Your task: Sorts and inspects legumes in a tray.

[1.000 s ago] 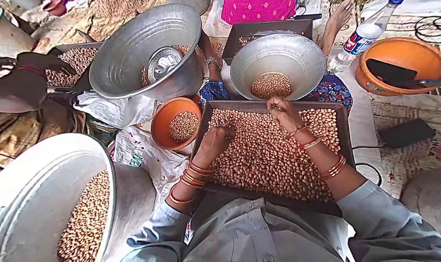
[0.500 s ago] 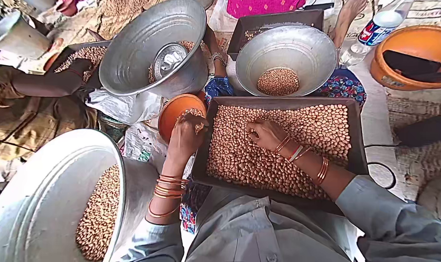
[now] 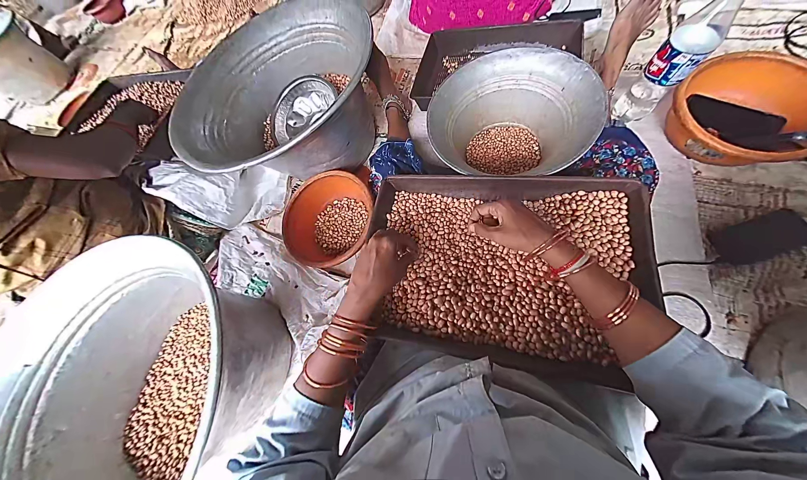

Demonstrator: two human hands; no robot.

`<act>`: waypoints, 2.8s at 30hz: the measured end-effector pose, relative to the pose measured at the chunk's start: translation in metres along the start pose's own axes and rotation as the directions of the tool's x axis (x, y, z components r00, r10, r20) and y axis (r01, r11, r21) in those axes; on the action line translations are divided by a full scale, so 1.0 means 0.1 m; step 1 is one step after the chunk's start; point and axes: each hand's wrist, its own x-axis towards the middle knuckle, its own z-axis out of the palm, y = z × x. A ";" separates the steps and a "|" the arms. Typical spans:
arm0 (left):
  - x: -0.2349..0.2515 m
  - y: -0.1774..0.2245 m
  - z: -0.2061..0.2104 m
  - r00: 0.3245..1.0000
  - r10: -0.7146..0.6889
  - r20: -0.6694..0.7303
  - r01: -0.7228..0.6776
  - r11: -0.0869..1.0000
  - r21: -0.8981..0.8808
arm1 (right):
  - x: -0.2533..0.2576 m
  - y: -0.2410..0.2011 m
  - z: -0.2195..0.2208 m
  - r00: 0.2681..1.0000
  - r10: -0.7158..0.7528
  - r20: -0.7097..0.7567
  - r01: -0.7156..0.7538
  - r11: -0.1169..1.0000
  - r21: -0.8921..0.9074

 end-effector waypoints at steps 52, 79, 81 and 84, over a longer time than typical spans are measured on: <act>0.89 0.09 0.03 0.998 0.043 0.047 -0.053 0.973 0.226 | -0.35 -0.45 0.00 0.846 0.533 0.026 -0.416 0.690 -0.593; 0.98 0.29 0.31 0.993 0.006 0.114 -0.022 0.990 0.142 | -0.05 0.19 -0.28 0.959 0.200 -0.203 -0.283 0.759 -0.587; 0.97 0.33 0.30 0.988 -0.046 0.144 0.021 0.986 0.165 | -0.03 0.20 -0.23 0.960 0.201 -0.195 -0.279 0.744 -0.607; 0.99 0.33 0.28 0.982 -0.074 0.172 0.050 0.988 0.144 | -0.02 0.17 -0.21 0.956 0.226 -0.186 -0.293 0.730 -0.618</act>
